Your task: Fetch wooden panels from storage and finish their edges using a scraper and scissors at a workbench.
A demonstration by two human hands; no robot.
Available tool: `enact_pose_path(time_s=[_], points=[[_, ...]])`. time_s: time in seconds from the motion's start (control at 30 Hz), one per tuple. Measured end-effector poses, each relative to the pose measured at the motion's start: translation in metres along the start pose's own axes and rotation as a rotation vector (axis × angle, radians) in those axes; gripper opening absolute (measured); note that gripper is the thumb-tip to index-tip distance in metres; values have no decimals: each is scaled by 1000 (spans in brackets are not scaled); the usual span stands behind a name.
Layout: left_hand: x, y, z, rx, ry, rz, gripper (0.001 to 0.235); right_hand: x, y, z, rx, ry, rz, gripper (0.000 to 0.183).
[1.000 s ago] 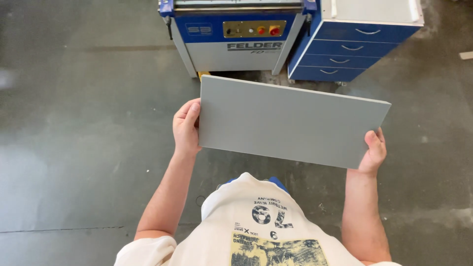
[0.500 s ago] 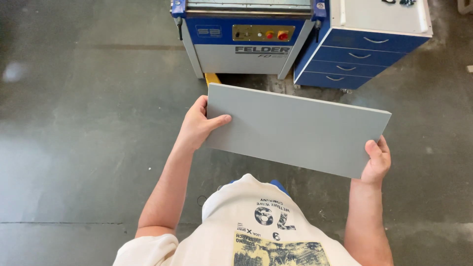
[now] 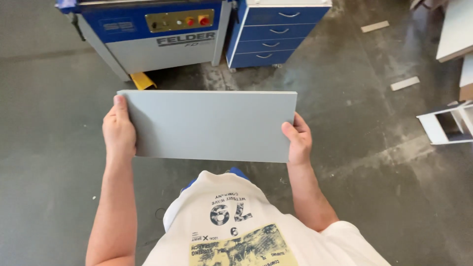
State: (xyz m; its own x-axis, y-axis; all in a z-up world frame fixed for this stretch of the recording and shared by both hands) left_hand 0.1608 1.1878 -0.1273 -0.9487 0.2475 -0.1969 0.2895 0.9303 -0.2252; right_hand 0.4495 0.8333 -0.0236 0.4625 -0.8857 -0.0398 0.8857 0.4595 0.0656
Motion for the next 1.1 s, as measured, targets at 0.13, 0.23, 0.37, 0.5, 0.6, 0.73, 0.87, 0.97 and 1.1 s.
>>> enact_pose_path(time_s=[0.13,0.23,0.37,0.5,0.6,0.73,0.87,0.97,1.1], points=[[5,4,9,-16,17,-28,51,-2,-3,-2,32,18,82,40],[8,8,16,-7,-10,-37,52,-2,-5,1,55,-9,127,40],[9,4,13,-29,-45,8,55,-3,-6,2,71,-38,174,40],[6,3,6,-32,-94,27,53,-6,-7,4,73,2,175,40],[-5,-14,-20,-38,-147,34,52,-1,-6,-2,124,7,214,41],[-19,-53,-62,130,-128,-98,43,11,0,-15,112,-19,286,43],[11,-15,-16,-39,-420,10,37,32,22,-48,200,-21,270,47],[22,-5,7,-53,-463,1,34,36,28,-53,178,-20,241,50],[20,-11,7,-78,-480,-40,27,36,33,-54,139,-26,239,51]])
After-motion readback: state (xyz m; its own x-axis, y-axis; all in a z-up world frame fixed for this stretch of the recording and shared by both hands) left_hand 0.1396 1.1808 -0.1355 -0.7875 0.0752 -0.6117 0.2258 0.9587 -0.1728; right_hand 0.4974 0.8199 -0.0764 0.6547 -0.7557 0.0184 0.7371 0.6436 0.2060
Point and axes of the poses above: each hand's wrist, its own y-axis towards the middle knuckle, its own x-axis out of the back of the hand, z = x × y, the point moved 5 cm from there along y, towards the middle knuckle, and after that the axes turned 14 degrees about -y, right-handed, at the moved point
